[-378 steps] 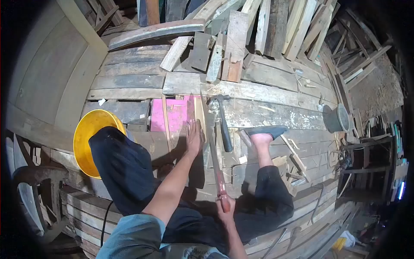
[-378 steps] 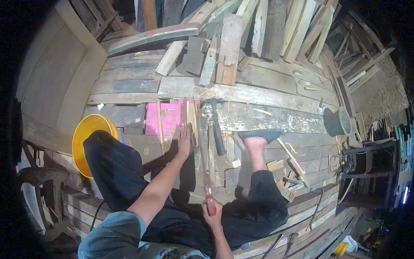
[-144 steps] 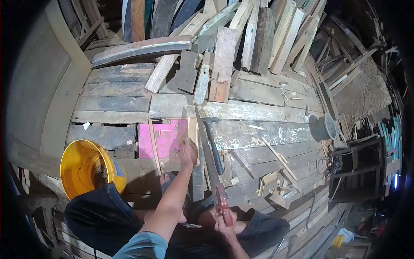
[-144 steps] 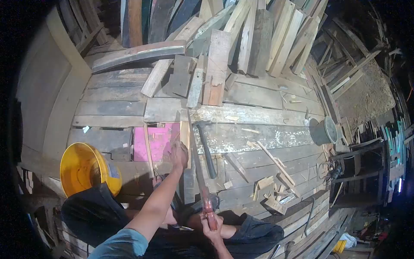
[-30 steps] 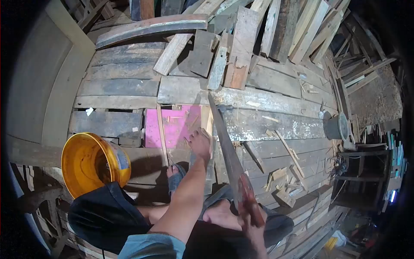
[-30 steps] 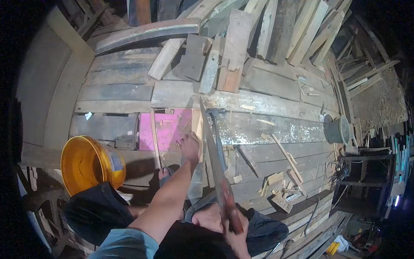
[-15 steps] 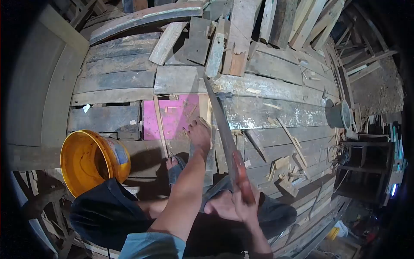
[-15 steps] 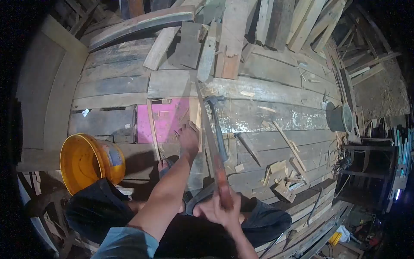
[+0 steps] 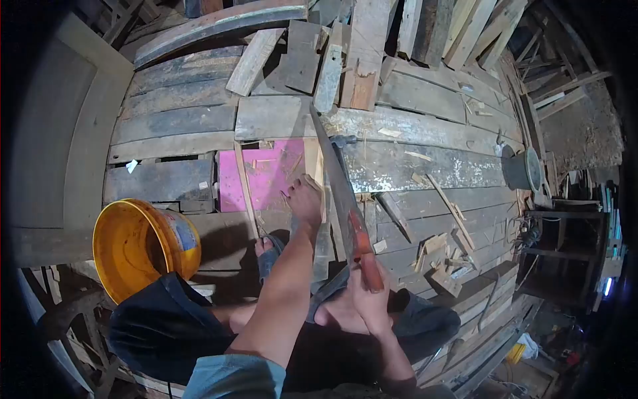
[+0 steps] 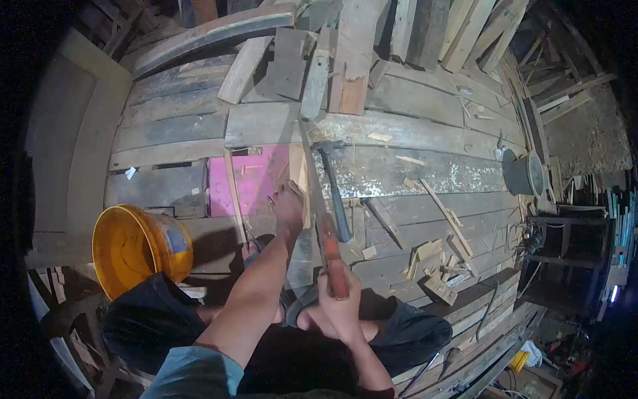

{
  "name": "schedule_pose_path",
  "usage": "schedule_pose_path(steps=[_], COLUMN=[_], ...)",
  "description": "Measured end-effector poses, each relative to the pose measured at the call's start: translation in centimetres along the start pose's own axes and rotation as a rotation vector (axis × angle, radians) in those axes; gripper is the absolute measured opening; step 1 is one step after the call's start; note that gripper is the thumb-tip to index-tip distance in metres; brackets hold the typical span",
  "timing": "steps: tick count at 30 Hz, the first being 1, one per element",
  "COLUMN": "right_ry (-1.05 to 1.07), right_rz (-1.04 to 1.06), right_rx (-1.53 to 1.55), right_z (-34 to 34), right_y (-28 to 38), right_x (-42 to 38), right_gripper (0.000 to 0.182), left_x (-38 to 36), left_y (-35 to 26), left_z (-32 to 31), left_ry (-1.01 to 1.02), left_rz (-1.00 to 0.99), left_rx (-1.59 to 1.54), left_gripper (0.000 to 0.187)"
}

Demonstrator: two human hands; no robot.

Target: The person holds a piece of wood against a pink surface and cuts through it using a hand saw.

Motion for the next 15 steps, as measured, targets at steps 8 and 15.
schedule_pose_path(steps=[8, 15], right_ry=[-0.002, -0.036], right_rz=[-0.037, -0.116], right_rx=[0.025, -0.009], right_z=[3.7, 0.8], right_y=[1.3, -0.1], right_x=[-8.3, -1.8], right_gripper=[0.026, 0.009], left_x=[0.4, -0.1], left_y=[0.3, 0.0], left_z=[-0.5, 0.4], left_ry=[0.014, -0.045], left_rz=[-0.026, 0.054], left_rx=[0.079, 0.008], left_gripper=[0.031, 0.037])
Point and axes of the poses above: each hand's wrist, its own x-axis towards the middle knuckle, its own z-axis out of the back of the hand, y = z × x, the point moved 4 cm from there along x, towards the middle knuckle, and after that the axes turned 3 degrees about z, right-handed, at the moved point
